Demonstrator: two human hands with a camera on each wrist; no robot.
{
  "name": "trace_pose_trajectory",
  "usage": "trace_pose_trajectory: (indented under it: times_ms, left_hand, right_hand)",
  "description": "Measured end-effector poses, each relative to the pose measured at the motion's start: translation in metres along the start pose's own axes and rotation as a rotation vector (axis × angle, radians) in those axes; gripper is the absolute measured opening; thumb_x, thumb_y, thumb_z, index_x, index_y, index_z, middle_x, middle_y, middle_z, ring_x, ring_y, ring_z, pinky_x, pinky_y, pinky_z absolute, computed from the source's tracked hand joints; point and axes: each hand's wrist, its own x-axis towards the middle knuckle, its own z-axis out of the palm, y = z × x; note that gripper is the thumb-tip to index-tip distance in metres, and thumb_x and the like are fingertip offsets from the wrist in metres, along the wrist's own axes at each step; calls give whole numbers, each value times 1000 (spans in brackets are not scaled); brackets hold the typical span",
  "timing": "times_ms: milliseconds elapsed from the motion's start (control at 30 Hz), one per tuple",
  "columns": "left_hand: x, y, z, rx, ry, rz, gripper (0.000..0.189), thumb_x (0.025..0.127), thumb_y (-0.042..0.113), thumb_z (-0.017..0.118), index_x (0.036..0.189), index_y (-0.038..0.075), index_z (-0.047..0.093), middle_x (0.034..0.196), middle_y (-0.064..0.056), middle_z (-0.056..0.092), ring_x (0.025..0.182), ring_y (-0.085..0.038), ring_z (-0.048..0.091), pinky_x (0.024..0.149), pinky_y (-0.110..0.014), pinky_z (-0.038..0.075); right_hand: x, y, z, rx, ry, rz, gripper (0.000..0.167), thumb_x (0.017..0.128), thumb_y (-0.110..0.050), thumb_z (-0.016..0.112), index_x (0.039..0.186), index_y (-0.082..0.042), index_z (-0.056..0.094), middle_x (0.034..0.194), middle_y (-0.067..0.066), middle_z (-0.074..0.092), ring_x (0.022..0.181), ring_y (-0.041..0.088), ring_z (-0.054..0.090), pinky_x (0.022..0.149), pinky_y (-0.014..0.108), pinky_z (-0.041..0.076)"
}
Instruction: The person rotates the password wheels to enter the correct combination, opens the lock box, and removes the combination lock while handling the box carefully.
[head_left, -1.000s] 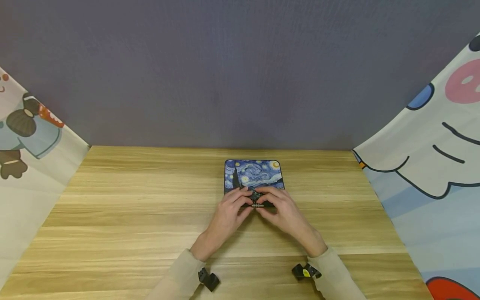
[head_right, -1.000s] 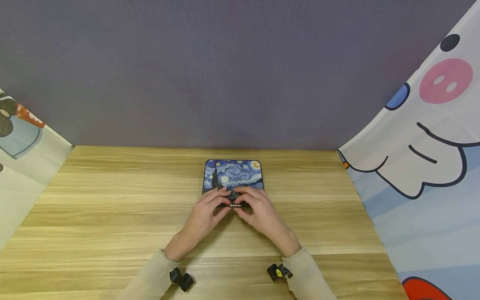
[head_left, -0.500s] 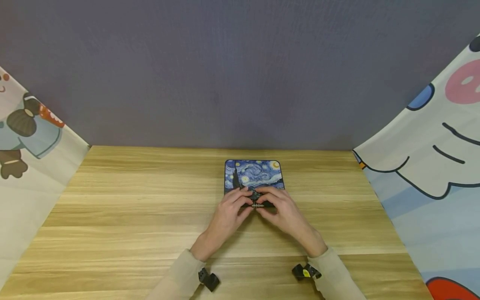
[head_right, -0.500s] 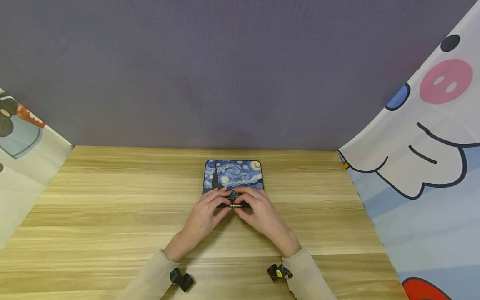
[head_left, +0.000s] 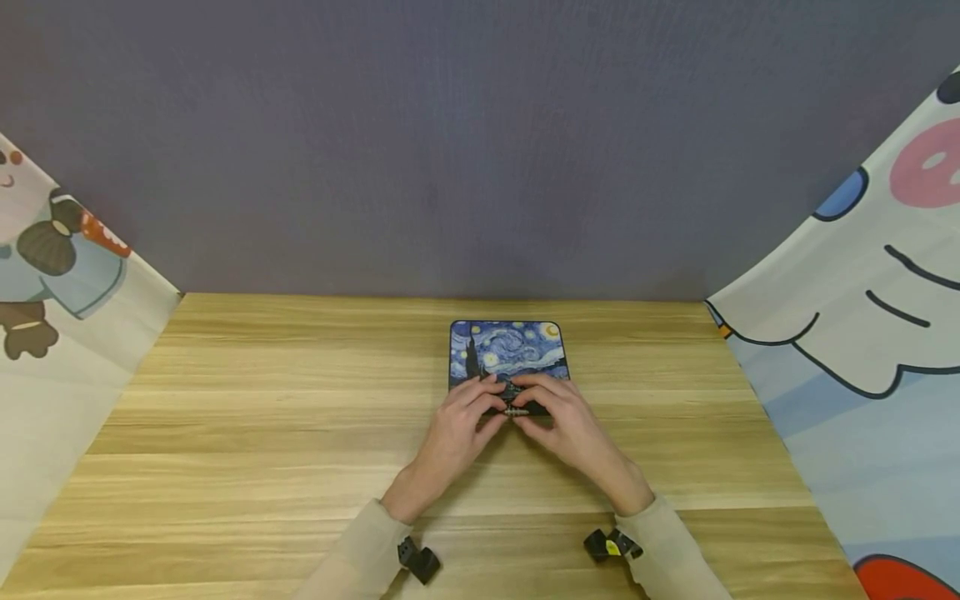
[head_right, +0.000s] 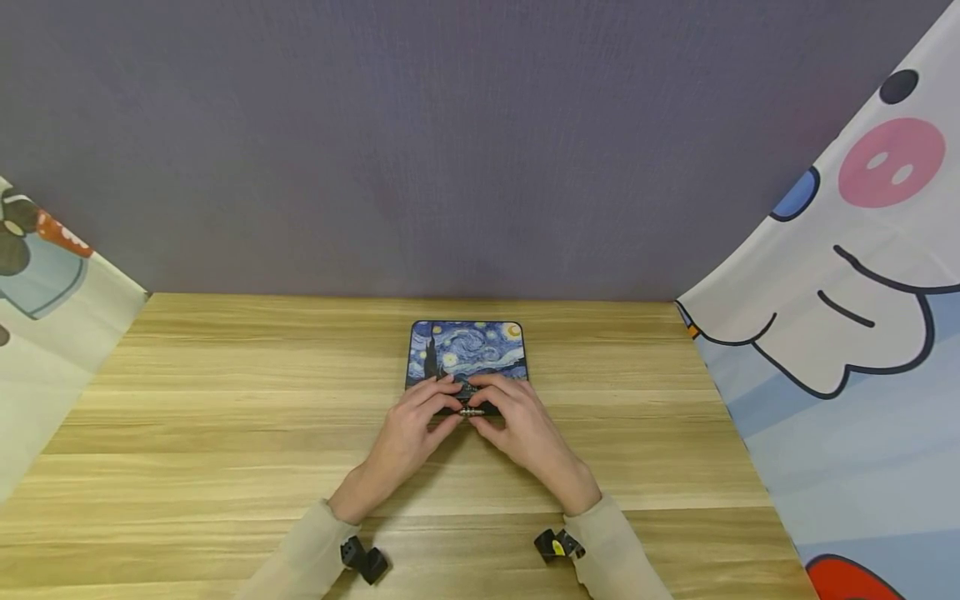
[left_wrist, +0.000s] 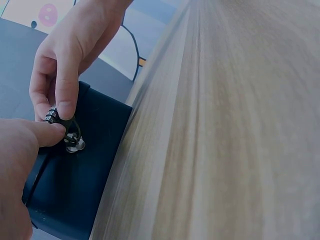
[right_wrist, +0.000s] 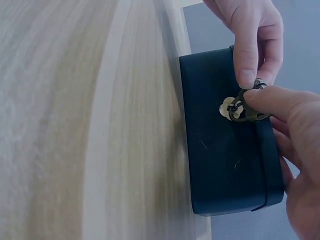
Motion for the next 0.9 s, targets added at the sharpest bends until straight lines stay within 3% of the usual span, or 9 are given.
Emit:
trace_pose_trajectory:
  times_ms: [900]
  left_hand:
    - [0,-1,1,2,-15,-13,18,82,10,88,95,9,75,120,-8,75,123,-26,66,114,-40,50]
  right_hand:
    - [0,-2,-1,14,-12,26,23,80,-10,90,95,-11,72,129,8,69,117,29,66,101,49,53]
